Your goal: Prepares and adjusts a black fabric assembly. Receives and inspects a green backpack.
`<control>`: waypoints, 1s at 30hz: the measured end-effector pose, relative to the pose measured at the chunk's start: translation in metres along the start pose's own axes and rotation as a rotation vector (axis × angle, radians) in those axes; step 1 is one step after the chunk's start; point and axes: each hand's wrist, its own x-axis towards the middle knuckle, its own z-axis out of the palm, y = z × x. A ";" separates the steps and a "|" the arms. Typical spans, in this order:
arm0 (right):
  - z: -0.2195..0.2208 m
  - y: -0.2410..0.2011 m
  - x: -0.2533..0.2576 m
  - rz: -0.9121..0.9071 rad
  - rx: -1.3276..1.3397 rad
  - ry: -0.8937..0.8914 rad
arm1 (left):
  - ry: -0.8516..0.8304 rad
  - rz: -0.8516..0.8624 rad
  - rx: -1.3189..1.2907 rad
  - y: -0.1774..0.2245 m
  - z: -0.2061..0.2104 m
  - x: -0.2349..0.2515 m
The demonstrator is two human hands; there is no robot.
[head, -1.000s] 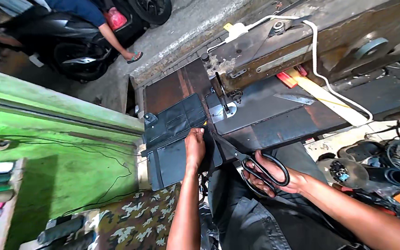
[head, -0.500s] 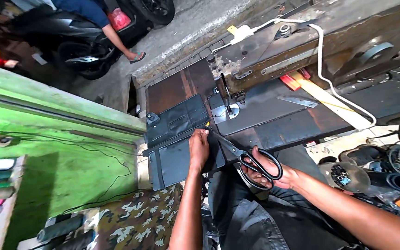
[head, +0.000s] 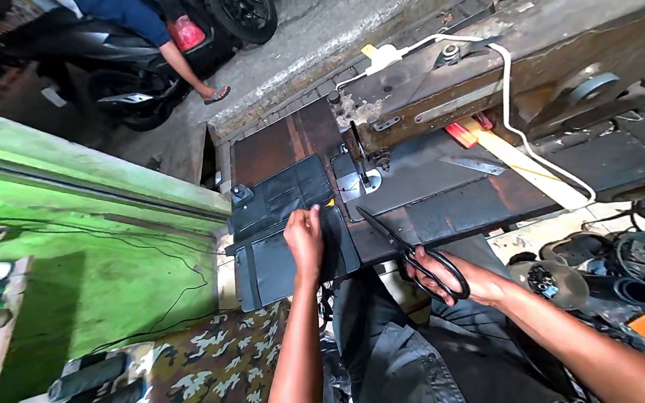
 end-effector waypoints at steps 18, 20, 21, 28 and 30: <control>-0.006 -0.015 -0.024 -0.018 -0.416 0.109 | -0.203 -0.085 -0.351 0.002 -0.014 0.006; -0.009 -0.027 -0.038 -0.040 -0.708 0.252 | -0.054 -0.134 -0.384 -0.017 -0.033 0.012; -0.010 -0.034 -0.043 -0.030 -0.872 0.351 | 0.012 -0.090 -0.243 -0.028 -0.043 0.016; -0.054 -0.062 -0.040 0.031 -1.394 0.940 | 0.103 -0.078 0.394 -0.087 -0.108 0.013; -0.061 -0.069 -0.037 0.026 -1.480 0.990 | 0.164 -0.185 0.361 -0.110 -0.132 -0.003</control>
